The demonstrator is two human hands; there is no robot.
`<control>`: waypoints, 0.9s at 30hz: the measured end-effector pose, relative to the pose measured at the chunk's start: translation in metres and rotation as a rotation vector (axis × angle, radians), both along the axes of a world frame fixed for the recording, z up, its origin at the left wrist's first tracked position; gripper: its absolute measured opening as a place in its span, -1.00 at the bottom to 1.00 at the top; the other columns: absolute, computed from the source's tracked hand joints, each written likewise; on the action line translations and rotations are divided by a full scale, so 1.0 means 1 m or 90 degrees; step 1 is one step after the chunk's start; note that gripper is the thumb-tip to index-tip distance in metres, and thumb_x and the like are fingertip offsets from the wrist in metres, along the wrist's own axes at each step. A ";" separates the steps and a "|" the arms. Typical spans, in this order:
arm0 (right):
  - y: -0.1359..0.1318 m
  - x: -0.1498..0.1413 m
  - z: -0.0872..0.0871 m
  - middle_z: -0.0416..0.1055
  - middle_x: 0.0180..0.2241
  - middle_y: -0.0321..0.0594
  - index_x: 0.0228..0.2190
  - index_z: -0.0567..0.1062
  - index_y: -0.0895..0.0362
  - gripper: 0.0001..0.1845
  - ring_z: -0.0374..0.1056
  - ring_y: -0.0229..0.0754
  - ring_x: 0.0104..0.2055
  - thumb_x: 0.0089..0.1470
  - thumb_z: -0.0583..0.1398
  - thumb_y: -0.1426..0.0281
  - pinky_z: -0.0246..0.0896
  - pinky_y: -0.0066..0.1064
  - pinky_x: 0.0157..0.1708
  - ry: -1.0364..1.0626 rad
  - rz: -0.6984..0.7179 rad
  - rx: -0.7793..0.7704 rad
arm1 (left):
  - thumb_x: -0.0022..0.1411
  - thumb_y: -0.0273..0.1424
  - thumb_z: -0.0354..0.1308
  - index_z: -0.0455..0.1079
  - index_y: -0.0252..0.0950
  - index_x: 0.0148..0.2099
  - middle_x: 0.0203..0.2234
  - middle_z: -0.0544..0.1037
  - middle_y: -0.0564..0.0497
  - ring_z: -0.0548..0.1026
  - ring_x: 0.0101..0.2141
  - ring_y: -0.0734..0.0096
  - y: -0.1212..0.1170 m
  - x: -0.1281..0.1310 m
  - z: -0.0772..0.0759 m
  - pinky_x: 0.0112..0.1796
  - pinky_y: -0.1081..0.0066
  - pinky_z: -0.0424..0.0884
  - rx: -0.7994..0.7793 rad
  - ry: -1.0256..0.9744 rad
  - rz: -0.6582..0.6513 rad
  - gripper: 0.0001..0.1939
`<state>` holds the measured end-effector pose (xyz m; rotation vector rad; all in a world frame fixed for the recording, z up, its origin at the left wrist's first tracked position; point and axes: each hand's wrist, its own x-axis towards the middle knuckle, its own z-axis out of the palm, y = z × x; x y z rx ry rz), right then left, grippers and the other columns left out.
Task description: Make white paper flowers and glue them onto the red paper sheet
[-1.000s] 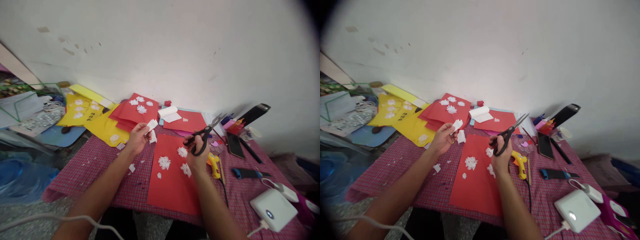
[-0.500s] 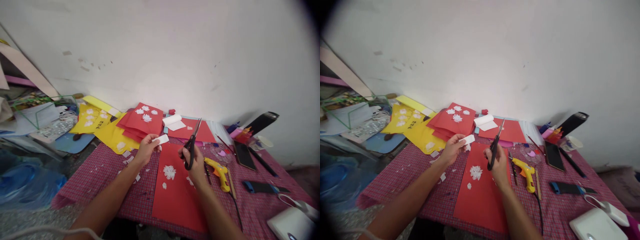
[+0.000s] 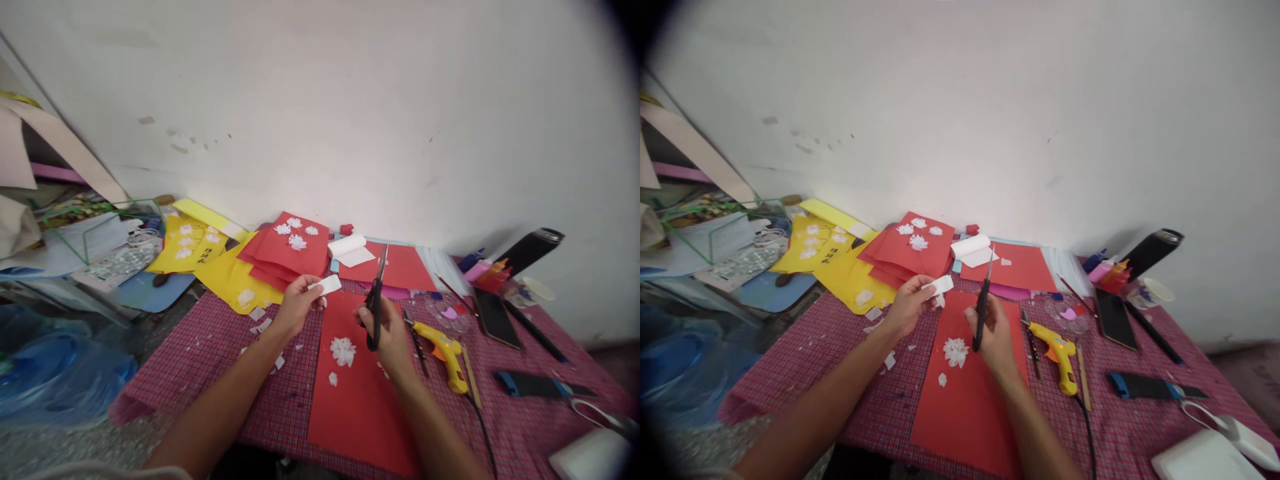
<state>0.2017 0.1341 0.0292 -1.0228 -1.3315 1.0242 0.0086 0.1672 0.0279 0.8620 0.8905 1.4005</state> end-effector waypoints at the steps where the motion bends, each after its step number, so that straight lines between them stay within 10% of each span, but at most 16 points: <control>1: 0.000 0.000 0.001 0.41 -0.35 -0.24 -0.12 0.37 0.10 -0.64 0.34 -0.15 -0.33 0.12 0.27 0.19 0.26 -0.33 -0.29 -0.004 0.005 0.000 | 0.07 -0.33 0.33 0.36 -0.31 -0.22 -0.54 0.48 0.08 0.42 -0.57 0.55 0.000 0.000 0.000 -0.50 0.52 0.32 0.000 -0.001 0.003 -0.72; 27: -0.005 -0.005 0.001 0.33 -0.49 -0.34 -0.12 0.44 0.15 -0.60 0.25 -0.22 -0.50 0.04 0.27 0.20 0.12 -0.43 -0.52 -0.168 0.190 -0.146 | 0.00 -0.37 0.35 0.34 -0.31 -0.13 -0.42 0.51 0.05 0.47 -0.51 0.54 0.010 -0.016 0.002 -0.46 0.50 0.39 0.002 -0.095 0.136 -0.61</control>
